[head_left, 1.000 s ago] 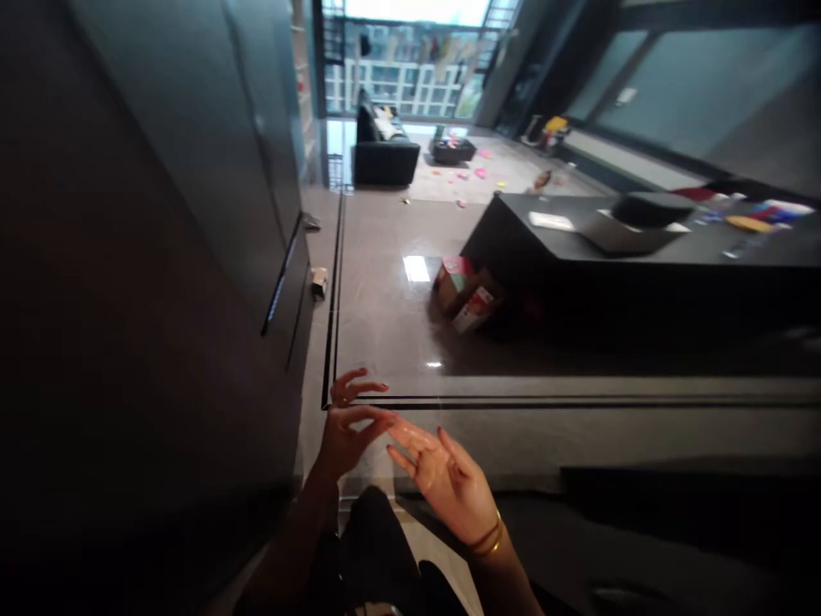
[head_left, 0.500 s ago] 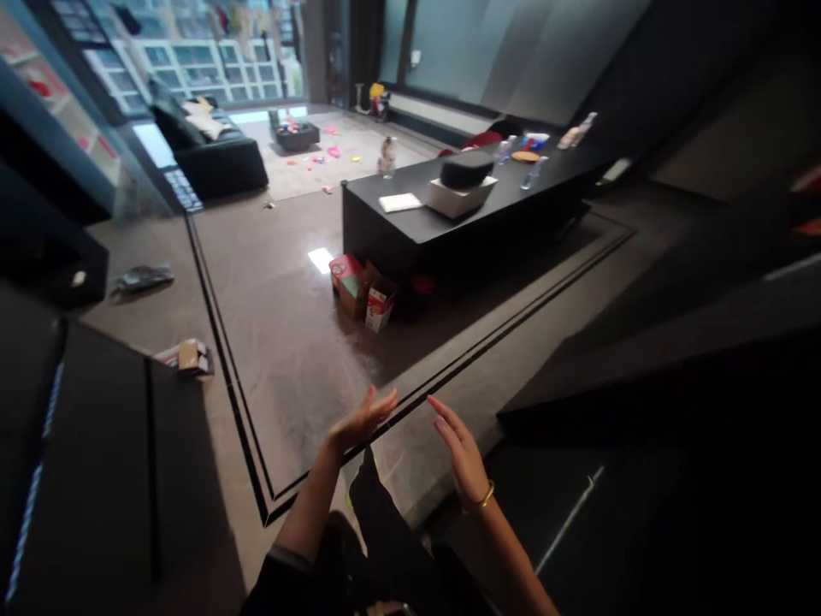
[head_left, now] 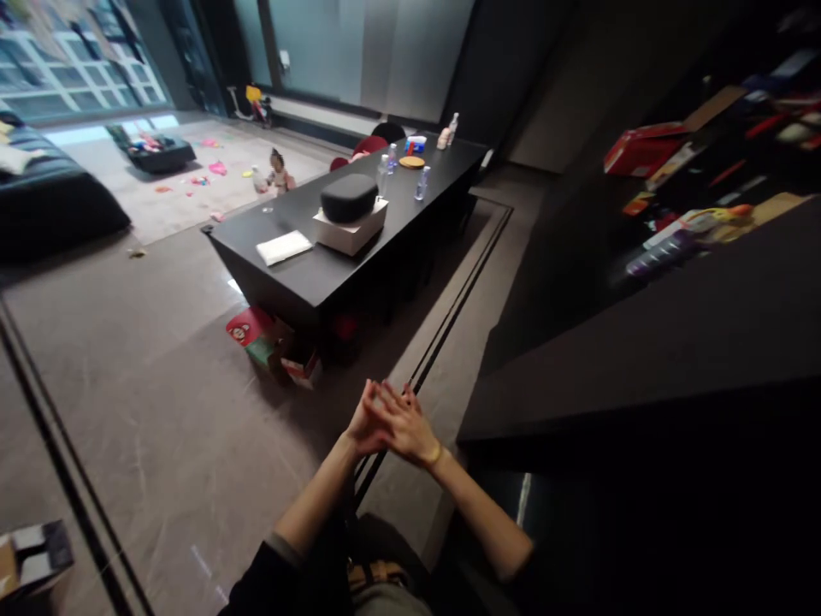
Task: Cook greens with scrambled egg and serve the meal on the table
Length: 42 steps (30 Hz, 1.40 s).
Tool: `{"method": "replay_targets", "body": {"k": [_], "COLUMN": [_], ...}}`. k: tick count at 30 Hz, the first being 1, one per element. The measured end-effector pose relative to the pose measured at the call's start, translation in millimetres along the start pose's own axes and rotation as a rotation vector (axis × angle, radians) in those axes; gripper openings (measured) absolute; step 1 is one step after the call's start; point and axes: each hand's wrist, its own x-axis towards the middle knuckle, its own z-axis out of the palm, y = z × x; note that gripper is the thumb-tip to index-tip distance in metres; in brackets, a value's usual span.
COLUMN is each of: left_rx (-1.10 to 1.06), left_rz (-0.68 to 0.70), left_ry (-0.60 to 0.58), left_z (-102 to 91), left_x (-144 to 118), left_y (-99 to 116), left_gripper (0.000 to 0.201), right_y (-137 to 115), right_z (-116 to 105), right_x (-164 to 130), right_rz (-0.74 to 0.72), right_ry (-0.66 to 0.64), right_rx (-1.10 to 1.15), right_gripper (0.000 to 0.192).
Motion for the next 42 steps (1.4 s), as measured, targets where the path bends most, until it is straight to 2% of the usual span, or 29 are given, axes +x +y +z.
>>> {"method": "replay_targets", "body": {"k": [1, 3, 4, 5, 7, 10, 13, 16, 18, 21, 24, 27, 29, 31, 33, 36, 39, 42], "left_rx": [0.021, 0.065, 0.081, 0.092, 0.104, 0.129, 0.161, 0.125, 0.086, 0.082, 0.180, 0.210, 0.165, 0.136, 0.142, 0.230, 0.541, 1.093], "left_rz": [-0.070, -0.207, -0.269, -0.327, -0.454, -0.660, -0.735, -0.628, -0.505, -0.225, 0.039, 0.195, 0.285, 0.347, 0.363, 0.356, 0.502, 0.760], "left_ry": [-0.022, -0.085, -0.125, -0.165, -0.234, -0.285, -0.290, -0.286, -0.282, -0.211, -0.081, -0.016, -0.030, -0.057, -0.061, -0.022, 0.087, 0.227], "left_z": [4.5, 15.7, 20.8, 24.6, 27.5, 23.6, 25.7, 44.4, 62.8, 85.2, 86.2, 69.5, 58.8, 54.6, 59.0, 79.3, 109.2, 141.2], "left_x": [28.0, 81.2, 107.2, 133.6, 190.0, 285.7, 384.3, 467.5, 508.9, 553.9, 589.9, 626.7, 654.7, 686.4, 721.5, 777.2, 834.1, 896.2], "left_y": [16.3, 46.1, 60.0, 73.1, 96.6, 123.9, 148.9, 184.6, 216.7, 273.7, 333.7, 391.0, 427.3, 461.8, 493.7, 534.2, 563.9, 585.3], "left_gripper": [0.076, 0.079, 0.084, 0.090, 0.104, 0.112, 0.111, 0.109, 0.107, 0.097, 0.081, 0.075, 0.075, 0.076, 0.075, 0.072, 0.062, 0.046], "right_y": [17.3, 59.2, 81.5, 102.8, 137.4, 169.1, 199.7, 248.8, 290.6, 358.4, 423.8, 475.6, 496.3, 504.6, 504.7, 505.7, 522.8, 556.7], "right_z": [-12.3, -49.3, -71.8, -94.9, -138.1, -189.7, -235.6, -287.8, -322.5, -360.8, -378.5, -389.3, -400.4, -416.1, -434.8, -463.0, -487.0, -507.9], "right_x": [23.8, 66.7, 83.8, 97.6, 118.8, 152.5, 201.3, 260.9, 306.7, 385.4, 470.8, 555.5, 608.8, 656.9, 697.9, 744.2, 776.8, 804.6], "right_rz": [0.133, 0.530, 0.654, 0.707, 0.622, 0.457, 0.409, 0.328, 0.316, 0.461, 0.561, 0.627, 0.639, 0.546, 0.395, 0.332, 0.373, 0.427], "right_ry": [0.028, 0.156, 0.214, 0.250, 0.251, 0.210, 0.199, 0.127, 0.098, -0.015, -0.147, -0.208, -0.197, -0.169, -0.145, -0.081, -0.065, -0.060], "right_rx": [-0.002, -0.004, 0.020, 0.085, 0.331, 0.822, 1.127, 1.267, 1.248, 1.029, 0.855, 0.860, 0.998, 1.250, 1.487, 1.666, 1.744, 1.728], "right_gripper": [0.042, 0.040, 0.042, 0.043, 0.044, 0.043, 0.039, 0.045, 0.052, 0.059, 0.062, 0.067, 0.071, 0.076, 0.081, 0.080, 0.078, 0.080]}}
